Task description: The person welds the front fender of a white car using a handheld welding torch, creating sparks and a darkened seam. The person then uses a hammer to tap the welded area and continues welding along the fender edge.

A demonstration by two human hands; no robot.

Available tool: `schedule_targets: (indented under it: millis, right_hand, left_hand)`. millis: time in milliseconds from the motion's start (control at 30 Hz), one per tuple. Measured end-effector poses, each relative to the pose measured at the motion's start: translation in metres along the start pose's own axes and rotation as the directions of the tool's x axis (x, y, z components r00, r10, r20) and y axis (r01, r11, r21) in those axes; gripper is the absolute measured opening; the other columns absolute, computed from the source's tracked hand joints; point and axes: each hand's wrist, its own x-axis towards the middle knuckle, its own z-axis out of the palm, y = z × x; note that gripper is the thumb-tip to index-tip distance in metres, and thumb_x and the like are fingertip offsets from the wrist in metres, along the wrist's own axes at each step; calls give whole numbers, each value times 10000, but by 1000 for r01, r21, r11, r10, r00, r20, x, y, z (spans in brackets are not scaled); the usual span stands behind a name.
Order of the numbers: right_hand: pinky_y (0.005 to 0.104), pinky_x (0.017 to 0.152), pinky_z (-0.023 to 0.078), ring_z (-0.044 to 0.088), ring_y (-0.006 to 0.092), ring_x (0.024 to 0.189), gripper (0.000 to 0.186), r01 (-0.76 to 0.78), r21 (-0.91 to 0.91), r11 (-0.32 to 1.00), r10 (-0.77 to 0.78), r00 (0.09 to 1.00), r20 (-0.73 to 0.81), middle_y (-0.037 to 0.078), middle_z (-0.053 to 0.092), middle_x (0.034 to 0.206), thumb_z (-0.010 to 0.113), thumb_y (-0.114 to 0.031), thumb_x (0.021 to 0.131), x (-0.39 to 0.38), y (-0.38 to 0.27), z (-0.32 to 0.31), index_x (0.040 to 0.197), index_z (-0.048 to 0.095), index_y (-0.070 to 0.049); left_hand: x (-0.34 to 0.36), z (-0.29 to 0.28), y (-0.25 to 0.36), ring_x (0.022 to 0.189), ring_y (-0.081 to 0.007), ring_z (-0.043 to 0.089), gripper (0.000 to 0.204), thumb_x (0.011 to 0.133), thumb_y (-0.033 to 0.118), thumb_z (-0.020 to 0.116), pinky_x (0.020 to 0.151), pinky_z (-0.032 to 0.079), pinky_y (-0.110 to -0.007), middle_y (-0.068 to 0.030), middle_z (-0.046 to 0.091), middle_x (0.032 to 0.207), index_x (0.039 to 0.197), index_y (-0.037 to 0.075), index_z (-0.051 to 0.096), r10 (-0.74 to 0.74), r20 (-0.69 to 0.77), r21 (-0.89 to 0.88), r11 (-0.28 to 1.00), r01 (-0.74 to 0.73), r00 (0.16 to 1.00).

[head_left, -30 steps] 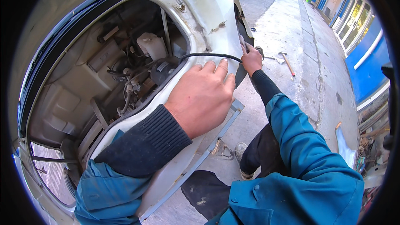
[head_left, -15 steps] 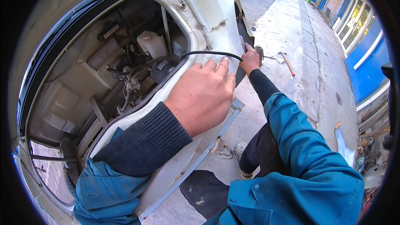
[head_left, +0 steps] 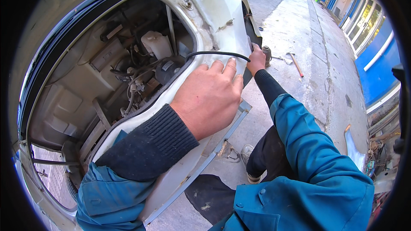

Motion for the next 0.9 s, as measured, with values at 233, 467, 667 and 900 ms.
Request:
schedule_targets:
  millis: [233,467,667,900]
  right_hand:
    - [537,946,585,743,482,1077,570,-8,8,1000,8,1000,13,282,774,1124,671,-557,1028,-1,-3,-1,1301,711,-59]
    - [539,941,586,744,492,1064,560,25,81,996,-24,999,-24,292,776,1100,677,-521,1033,0,-3,3,1312,697,-35]
    - [538,956,581,739,500,1061,546,50,15,999,-50,999,-19,294,773,1099,670,-490,1046,1,0,6,1327,693,-23]
    - [531,950,583,742,490,1055,505,72,44,996,-70,997,-36,295,772,1091,669,-458,1058,2,-1,10,1308,705,-21]
  left_hand:
    - [1,-1,0,1240,-372,686,490,986,303,716,1018,578,-433,-320,644,1423,1330,-45,695,2,14,-2,1000,-2,1000]
    - [0,-1,1,1237,-371,685,495,986,303,716,1006,581,-432,-320,645,1422,1334,-48,692,0,21,24,1000,-1,1000]
    - [0,2,1,1223,-368,688,497,975,300,722,997,583,-431,-316,647,1420,1328,-48,693,7,-15,36,999,-7,1000]
    - [-1,4,1,1217,-365,689,500,963,301,730,991,585,-428,-312,651,1413,1321,-47,696,5,-30,21,1000,-4,1000]
